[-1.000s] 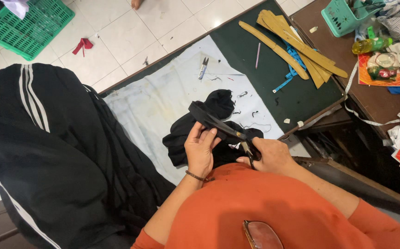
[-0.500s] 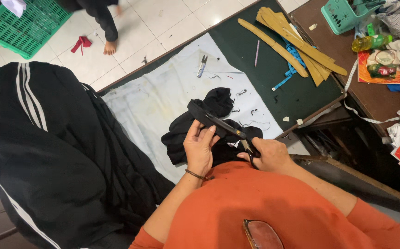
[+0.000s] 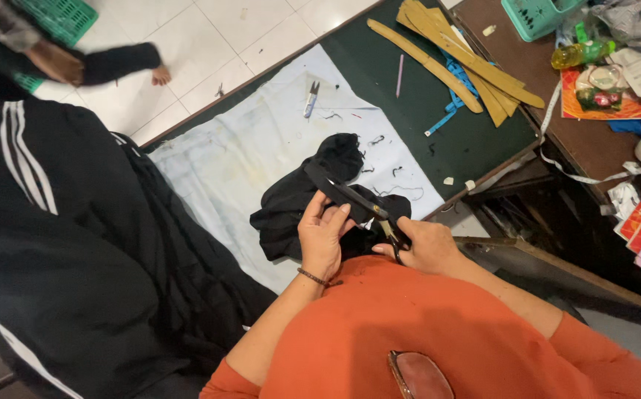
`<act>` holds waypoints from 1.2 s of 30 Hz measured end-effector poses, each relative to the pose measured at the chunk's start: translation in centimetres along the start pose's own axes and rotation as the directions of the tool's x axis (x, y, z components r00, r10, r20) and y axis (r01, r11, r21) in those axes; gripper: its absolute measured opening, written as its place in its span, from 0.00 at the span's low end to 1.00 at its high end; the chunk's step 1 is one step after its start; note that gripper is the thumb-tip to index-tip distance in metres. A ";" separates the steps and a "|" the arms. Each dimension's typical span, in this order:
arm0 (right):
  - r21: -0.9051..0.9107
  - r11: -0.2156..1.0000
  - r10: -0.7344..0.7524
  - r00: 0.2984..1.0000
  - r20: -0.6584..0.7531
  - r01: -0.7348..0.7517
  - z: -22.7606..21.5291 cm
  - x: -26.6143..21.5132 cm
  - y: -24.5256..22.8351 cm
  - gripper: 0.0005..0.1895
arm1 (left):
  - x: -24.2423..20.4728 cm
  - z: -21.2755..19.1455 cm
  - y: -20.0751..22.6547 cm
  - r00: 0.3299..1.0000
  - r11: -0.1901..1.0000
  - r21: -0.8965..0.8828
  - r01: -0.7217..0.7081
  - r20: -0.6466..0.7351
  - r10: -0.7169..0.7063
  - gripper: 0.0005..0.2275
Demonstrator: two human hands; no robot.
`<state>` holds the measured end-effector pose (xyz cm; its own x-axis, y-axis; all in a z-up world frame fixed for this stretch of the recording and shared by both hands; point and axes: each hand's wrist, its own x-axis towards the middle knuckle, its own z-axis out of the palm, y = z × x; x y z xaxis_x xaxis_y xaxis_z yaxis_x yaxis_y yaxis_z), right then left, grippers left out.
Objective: The person uses scissors to cut a piece of black fabric on a table. They trim the edges and remove small pieces of fabric, occasionally adjusting the material with their hands. The workspace includes various sewing tools and materials.
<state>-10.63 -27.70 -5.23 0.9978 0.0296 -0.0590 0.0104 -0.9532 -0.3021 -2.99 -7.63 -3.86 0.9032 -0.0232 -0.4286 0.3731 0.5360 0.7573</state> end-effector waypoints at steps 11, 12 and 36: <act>0.092 0.995 -0.030 0.999 0.021 0.028 1.5 -1.5 2.5 0.28 | 4.7 -3.4 -4.9 0.993 0.975 0.218 -0.044 -0.097 0.067 0.11; 0.091 0.996 -0.022 1.000 0.022 0.020 1.7 -1.6 2.5 0.28 | 5.7 -3.7 -3.9 0.994 0.975 0.219 -0.038 -0.094 0.060 0.11; 0.077 0.975 -0.199 0.975 -0.095 0.206 -0.2 2.3 9.8 0.27 | 10.2 -0.2 -1.8 0.994 0.994 0.049 0.098 0.037 -0.100 0.16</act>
<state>-8.18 -36.99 -8.15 0.9774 0.1898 0.0929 0.2110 -0.9005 -0.3804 5.55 -8.63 -9.69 0.8688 -0.1079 -0.4832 0.4695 0.4895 0.7348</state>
